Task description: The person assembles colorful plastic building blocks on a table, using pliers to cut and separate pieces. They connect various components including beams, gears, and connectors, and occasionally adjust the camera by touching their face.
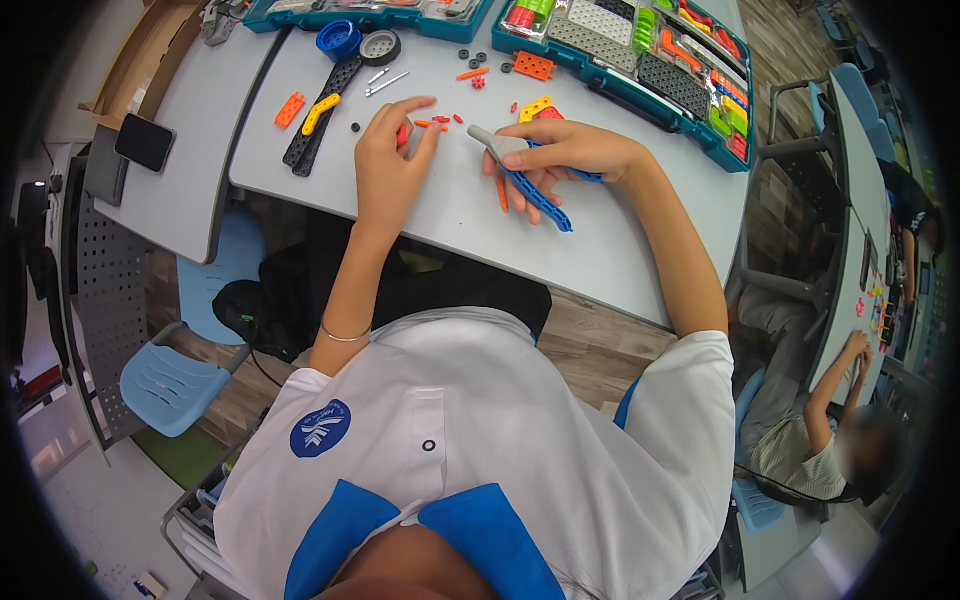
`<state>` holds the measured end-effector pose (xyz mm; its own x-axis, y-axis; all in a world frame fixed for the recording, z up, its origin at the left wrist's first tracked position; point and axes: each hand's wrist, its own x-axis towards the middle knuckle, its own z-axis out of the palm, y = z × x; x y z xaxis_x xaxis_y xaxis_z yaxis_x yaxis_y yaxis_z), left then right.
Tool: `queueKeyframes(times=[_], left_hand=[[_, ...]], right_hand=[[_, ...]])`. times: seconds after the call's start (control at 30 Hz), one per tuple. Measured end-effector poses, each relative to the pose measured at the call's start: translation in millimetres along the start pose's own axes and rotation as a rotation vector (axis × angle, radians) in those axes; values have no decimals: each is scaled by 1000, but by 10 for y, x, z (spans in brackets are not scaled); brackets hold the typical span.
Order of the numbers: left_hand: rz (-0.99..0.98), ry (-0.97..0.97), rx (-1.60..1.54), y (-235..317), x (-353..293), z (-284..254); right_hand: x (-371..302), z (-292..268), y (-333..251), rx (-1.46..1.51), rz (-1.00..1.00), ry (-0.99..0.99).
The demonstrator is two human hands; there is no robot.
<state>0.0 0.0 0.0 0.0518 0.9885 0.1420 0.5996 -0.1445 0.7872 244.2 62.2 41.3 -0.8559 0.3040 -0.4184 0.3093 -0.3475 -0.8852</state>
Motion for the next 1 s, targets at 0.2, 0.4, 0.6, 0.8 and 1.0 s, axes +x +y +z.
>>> queueKeyframes(times=[0.2, 0.4, 0.6, 0.8, 1.0], left_hand=[[123, 67, -373, 4, -9, 44], [63, -178, -704, -3, -25, -1], [62, -292, -647, 66, -31, -20], [77, -345, -623, 46, -25, -52], [65, -326, -629, 25, -24, -32]], right_hand=[[10, 12, -10, 6, -5, 34], [31, 85, 0, 54, -19, 31], [48, 161, -7, 70, -34, 9], [48, 129, 29, 92, -44, 8], [53, 117, 34, 90, -60, -15]])
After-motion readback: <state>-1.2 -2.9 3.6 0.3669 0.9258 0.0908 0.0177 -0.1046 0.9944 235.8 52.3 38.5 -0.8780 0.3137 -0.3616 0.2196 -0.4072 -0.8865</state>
